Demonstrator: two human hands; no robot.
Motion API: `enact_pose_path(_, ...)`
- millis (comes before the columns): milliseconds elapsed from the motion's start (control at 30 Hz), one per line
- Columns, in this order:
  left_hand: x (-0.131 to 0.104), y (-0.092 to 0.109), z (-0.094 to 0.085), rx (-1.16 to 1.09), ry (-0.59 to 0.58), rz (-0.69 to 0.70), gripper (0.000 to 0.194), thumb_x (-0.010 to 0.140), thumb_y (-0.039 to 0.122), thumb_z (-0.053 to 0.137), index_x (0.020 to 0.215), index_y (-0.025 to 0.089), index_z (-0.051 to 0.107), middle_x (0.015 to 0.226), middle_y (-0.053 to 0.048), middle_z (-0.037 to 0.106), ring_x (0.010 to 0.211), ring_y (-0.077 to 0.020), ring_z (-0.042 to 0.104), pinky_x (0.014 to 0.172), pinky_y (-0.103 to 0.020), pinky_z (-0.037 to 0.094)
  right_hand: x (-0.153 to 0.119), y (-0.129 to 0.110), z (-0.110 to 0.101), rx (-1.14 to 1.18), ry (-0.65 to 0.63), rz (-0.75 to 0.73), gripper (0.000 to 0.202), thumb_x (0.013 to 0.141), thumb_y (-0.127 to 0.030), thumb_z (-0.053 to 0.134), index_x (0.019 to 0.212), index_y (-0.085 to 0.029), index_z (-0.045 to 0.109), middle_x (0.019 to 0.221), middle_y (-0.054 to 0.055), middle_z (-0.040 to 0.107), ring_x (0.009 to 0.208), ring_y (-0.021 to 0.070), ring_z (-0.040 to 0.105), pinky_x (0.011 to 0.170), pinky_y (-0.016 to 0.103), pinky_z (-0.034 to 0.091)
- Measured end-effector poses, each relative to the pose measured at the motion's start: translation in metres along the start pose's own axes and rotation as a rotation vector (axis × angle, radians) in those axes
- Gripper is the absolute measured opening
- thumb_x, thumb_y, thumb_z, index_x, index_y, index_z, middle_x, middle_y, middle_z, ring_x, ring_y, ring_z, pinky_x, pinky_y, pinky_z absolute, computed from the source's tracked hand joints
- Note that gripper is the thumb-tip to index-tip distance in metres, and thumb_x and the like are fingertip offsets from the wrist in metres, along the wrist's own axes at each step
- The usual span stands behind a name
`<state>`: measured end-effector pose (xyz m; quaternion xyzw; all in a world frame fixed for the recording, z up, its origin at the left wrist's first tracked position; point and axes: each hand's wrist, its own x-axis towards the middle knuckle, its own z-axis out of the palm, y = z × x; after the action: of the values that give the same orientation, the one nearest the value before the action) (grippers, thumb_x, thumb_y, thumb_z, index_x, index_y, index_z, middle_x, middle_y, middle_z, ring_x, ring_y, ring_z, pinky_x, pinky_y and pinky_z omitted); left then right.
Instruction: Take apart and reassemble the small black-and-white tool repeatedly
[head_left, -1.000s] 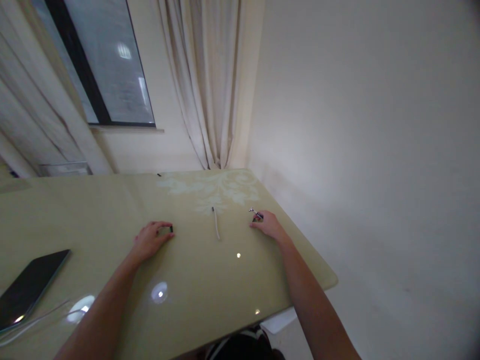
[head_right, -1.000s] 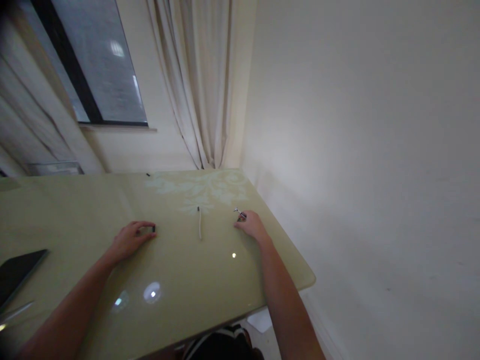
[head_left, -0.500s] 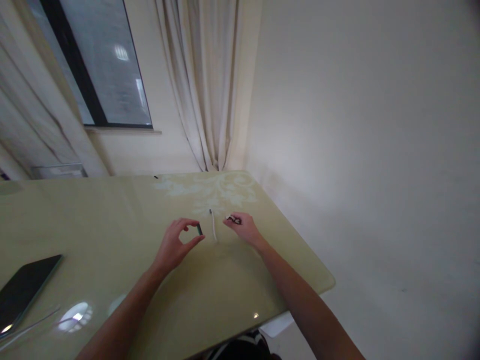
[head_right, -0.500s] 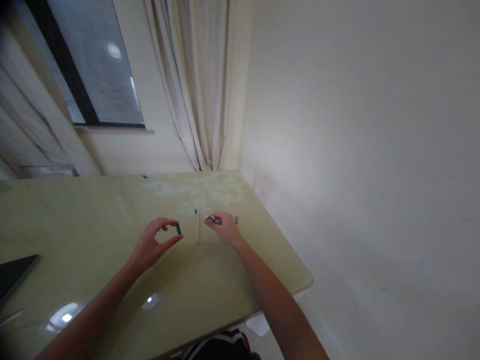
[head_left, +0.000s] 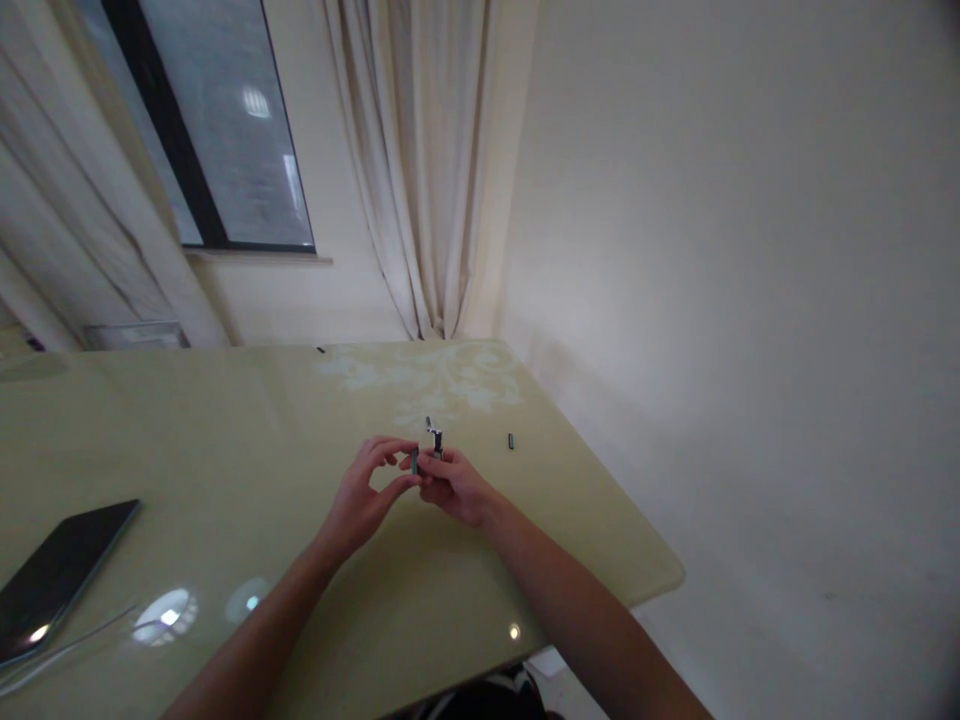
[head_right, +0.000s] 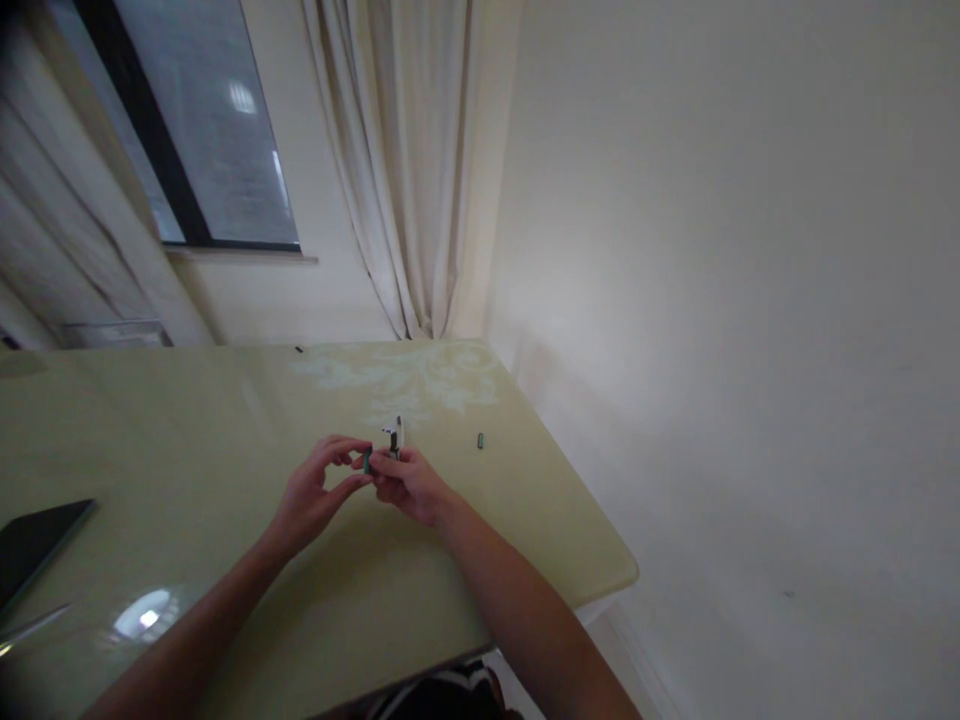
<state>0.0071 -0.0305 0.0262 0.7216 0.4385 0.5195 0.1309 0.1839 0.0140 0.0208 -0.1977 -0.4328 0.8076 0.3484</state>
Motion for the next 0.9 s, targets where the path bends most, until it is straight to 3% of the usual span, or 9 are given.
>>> enact_pose_path(233,-0.001,0.007,0.002,-0.032,0.007,-0.005,0.031,0.091,0.036,0.073,0.119,0.026,0.066,0.106,-0.004,0.064,0.088,-0.018,0.058,0.082,-0.031,0.049,-0.003,0.001,0.007,0.061,0.044,-0.053,0.037,0.068,-0.044,0.091,0.082,-0.014,0.076,0.058,-0.006,0.05,0.048,0.0039,0.028,0.047,0.023,0.017)
enact_pose_path(700,-0.002,0.009,0.003,-0.06,0.008,0.003,0.031,0.091,0.034,0.072,0.12,0.026,0.066,0.104,-0.004,0.063,0.088,-0.0179,0.057,0.08,-0.031,0.048,-0.001,0.007,0.001,0.029,0.06,-0.087,0.037,0.069,-0.045,0.091,0.083,-0.015,0.077,0.06,-0.004,0.05,0.05,0.0045,0.03,0.05,0.023,0.015)
enact_pose_path(900,0.001,0.011,0.001,-0.126,0.009,-0.11,0.047,0.087,0.04,0.075,0.13,0.026,0.063,0.108,-0.005,0.067,0.087,-0.0179,0.057,0.084,-0.033,0.047,0.001,0.004,-0.004,-0.188,0.107,-0.21,0.04,0.076,-0.053,0.084,0.091,-0.016,0.077,0.06,-0.006,0.043,0.05,0.0061,0.026,0.05,0.024,0.018)
